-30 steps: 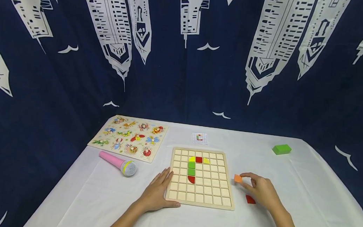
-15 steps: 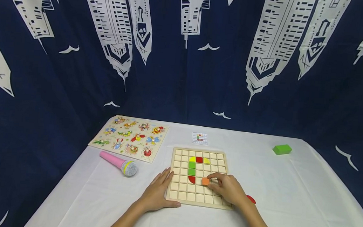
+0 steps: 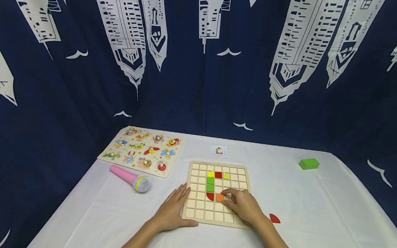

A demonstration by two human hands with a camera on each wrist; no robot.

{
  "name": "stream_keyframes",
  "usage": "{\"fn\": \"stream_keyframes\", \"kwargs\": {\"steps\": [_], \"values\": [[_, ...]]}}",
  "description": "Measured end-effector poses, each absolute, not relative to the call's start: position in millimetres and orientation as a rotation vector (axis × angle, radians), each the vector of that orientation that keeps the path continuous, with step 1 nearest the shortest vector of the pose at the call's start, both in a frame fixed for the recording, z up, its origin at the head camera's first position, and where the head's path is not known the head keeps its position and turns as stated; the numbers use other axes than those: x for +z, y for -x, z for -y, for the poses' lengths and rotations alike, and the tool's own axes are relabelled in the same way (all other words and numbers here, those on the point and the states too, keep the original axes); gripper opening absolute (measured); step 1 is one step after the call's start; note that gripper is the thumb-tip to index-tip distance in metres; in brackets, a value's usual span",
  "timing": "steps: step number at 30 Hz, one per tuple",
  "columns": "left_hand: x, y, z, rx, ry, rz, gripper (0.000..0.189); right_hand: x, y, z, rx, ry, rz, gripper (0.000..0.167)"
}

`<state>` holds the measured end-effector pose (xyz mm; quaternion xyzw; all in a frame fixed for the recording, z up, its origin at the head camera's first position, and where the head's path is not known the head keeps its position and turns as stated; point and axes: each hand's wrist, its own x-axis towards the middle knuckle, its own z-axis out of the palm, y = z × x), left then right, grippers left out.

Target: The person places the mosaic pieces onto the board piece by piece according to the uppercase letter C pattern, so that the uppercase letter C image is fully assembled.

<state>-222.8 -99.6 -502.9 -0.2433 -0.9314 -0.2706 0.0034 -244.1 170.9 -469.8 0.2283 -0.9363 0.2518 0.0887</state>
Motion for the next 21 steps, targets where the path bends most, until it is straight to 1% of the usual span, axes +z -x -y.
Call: {"fn": "stream_keyframes", "kwargs": {"steps": [6,10,14,21], "values": [[-502,223,100,-0.858,0.764,2.926,0.114,-471,244,-171,0.758,-0.673,2.794,0.027],[-502,222,98,-0.856,0.772,2.926,0.114,-468,239,-181,0.793,-0.627,2.813,0.031],[-501,222,97,-0.853,0.778,2.922,0.113,-463,232,-202,0.831,-0.559,2.83,0.032],[-502,222,99,-0.844,0.774,2.918,0.113,-463,215,-257,0.82,-0.385,2.84,0.033]]}}
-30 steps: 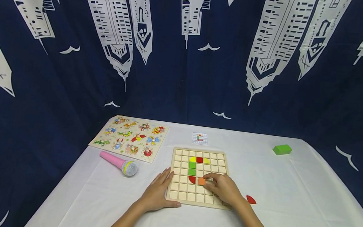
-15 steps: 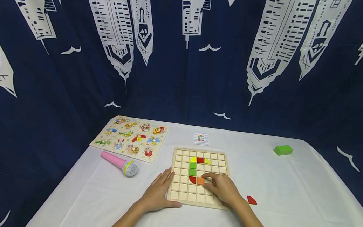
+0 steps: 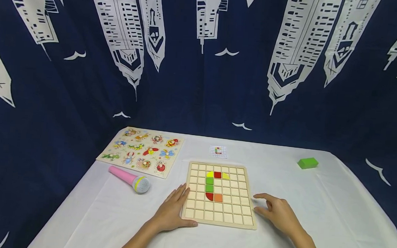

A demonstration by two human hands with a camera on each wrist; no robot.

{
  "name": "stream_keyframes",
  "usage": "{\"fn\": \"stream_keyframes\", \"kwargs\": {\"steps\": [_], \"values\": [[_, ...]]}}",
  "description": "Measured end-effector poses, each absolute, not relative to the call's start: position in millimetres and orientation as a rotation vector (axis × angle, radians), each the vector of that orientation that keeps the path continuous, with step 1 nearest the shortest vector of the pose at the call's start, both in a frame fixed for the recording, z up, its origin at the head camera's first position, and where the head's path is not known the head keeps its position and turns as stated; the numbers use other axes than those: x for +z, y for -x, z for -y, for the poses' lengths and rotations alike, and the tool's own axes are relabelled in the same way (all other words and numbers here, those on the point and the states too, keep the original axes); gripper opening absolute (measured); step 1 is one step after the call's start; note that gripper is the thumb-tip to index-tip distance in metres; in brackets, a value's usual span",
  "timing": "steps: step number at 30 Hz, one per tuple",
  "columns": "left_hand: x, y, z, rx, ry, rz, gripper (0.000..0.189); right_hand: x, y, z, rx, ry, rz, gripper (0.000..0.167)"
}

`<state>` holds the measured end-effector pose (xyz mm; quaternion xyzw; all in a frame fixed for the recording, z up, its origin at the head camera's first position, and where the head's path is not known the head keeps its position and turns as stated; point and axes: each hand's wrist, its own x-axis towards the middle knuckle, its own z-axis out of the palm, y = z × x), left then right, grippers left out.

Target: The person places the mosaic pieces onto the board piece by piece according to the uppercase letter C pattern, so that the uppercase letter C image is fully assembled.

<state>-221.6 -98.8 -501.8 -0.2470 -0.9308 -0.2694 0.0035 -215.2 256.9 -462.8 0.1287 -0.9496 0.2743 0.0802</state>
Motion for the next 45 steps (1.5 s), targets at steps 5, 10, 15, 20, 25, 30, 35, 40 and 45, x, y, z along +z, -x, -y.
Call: {"fn": "stream_keyframes", "kwargs": {"steps": [5,10,15,20,25,30,35,40,45], "values": [[-503,223,100,-0.844,0.768,2.92,0.115,-468,205,-285,0.828,-0.307,2.845,0.032],[-504,224,101,-0.84,0.769,2.918,0.115,-471,200,-296,0.823,-0.32,2.849,0.031],[-504,224,101,-0.841,0.762,2.919,0.115,-473,200,-298,0.831,-0.334,2.832,0.029],[-504,225,100,-0.844,0.765,2.92,0.115,-478,205,-295,0.857,-0.357,2.809,0.026],[-505,224,100,-0.852,0.773,2.914,0.115,-483,213,-291,0.836,-0.362,2.798,0.02],[-504,222,100,-0.841,0.765,2.922,0.115,-481,213,-294,0.831,-0.346,2.796,0.02],[-502,222,99,-0.855,0.77,2.925,0.114,-476,208,-302,0.87,-0.303,2.826,0.025],[-501,222,98,-0.854,0.771,2.929,0.114,-475,203,-308,0.867,-0.292,2.848,0.026],[-501,222,99,-0.848,0.765,2.931,0.114,-478,201,-309,0.885,-0.372,2.798,0.03]]}}
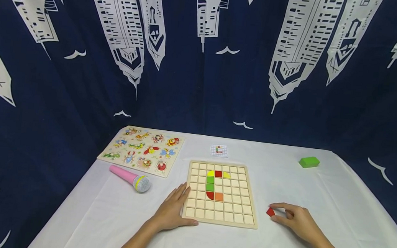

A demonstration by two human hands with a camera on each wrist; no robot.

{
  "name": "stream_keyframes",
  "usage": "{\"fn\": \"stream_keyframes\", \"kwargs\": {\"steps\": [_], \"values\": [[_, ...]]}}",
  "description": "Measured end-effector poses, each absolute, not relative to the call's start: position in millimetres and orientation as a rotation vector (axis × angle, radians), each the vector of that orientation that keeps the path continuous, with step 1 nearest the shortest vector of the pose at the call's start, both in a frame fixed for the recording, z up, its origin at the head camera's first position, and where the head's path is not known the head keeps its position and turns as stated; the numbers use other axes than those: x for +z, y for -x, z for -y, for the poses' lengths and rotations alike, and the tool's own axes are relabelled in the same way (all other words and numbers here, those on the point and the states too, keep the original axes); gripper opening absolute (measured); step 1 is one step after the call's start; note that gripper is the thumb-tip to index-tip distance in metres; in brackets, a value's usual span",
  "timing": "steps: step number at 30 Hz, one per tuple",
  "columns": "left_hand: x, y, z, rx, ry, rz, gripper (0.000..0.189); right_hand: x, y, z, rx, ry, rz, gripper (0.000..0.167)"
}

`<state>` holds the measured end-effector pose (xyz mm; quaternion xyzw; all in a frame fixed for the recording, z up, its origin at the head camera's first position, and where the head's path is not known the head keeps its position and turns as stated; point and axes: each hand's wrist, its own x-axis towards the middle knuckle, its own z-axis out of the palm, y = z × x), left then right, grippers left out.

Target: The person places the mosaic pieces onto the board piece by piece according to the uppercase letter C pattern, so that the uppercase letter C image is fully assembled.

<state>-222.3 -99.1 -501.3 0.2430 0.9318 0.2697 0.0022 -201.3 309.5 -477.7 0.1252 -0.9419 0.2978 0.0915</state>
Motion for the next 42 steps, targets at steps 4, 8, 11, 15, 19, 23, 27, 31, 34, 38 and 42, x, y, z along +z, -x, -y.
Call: {"fn": "stream_keyframes", "kwargs": {"steps": [4,8,11,15,19,23,27,31,34,38,42], "values": [[-501,223,99,0.844,-0.759,-2.924,0.115,-479,201,-308,0.88,-0.454,2.771,0.03],[-501,223,99,0.84,-0.759,-2.925,0.115,-478,200,-308,0.834,-0.422,2.809,0.029],[-501,223,99,0.836,-0.765,-2.925,0.115,-478,200,-309,0.808,-0.389,2.83,0.03],[-501,224,99,0.827,-0.772,-2.928,0.114,-479,201,-311,0.795,-0.374,2.825,0.028],[-501,224,99,0.824,-0.771,-2.926,0.114,-480,201,-310,0.78,-0.34,2.831,0.026],[-501,224,99,0.829,-0.77,-2.924,0.114,-482,202,-309,0.79,-0.345,2.814,0.025],[-500,223,100,0.838,-0.769,-2.92,0.114,-486,203,-310,0.812,-0.418,2.76,0.024],[-501,223,100,0.84,-0.766,-2.915,0.115,-488,203,-310,0.823,-0.459,2.732,0.022],[-501,223,99,0.846,-0.772,-2.916,0.114,-486,206,-306,0.82,-0.44,2.736,0.02],[-501,223,99,0.846,-0.783,-2.922,0.114,-481,211,-294,0.81,-0.393,2.753,0.021],[-502,224,100,0.839,-0.785,-2.925,0.114,-474,220,-275,0.816,-0.398,2.756,0.022]]}}
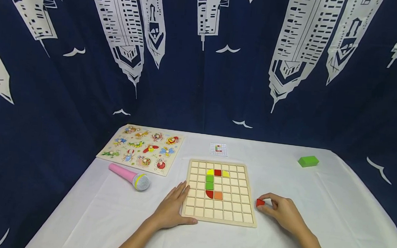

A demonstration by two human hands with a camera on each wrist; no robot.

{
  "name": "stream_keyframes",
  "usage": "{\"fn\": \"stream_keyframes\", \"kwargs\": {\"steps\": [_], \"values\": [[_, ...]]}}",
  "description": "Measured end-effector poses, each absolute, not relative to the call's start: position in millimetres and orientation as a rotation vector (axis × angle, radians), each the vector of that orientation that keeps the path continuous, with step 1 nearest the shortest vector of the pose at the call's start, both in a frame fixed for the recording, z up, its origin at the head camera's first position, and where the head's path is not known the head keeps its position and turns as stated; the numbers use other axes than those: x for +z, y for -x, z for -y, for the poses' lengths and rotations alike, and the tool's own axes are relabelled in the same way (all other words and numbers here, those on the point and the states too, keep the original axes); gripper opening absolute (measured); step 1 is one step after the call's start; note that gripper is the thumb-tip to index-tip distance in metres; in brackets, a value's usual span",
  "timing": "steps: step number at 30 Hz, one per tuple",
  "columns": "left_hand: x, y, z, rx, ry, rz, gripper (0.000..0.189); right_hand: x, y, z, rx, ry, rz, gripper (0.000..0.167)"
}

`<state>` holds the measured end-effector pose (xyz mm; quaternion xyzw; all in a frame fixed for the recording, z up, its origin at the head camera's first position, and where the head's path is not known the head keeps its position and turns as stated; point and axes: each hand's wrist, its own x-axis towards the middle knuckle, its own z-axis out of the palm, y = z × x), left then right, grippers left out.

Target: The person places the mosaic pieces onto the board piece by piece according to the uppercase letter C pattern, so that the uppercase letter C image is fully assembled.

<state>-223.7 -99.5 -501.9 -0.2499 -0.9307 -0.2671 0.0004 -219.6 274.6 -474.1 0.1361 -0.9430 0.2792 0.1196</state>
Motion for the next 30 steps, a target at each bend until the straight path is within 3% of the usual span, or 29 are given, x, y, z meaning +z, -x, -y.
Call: {"fn": "stream_keyframes", "kwargs": {"steps": [14,30], "values": [[-506,224,99,-0.842,0.77,2.921,0.115,-470,245,-199,0.934,-0.623,2.749,0.023],[-500,222,100,-0.843,0.773,2.924,0.113,-474,252,-189,0.872,-0.719,2.762,0.023]]}}
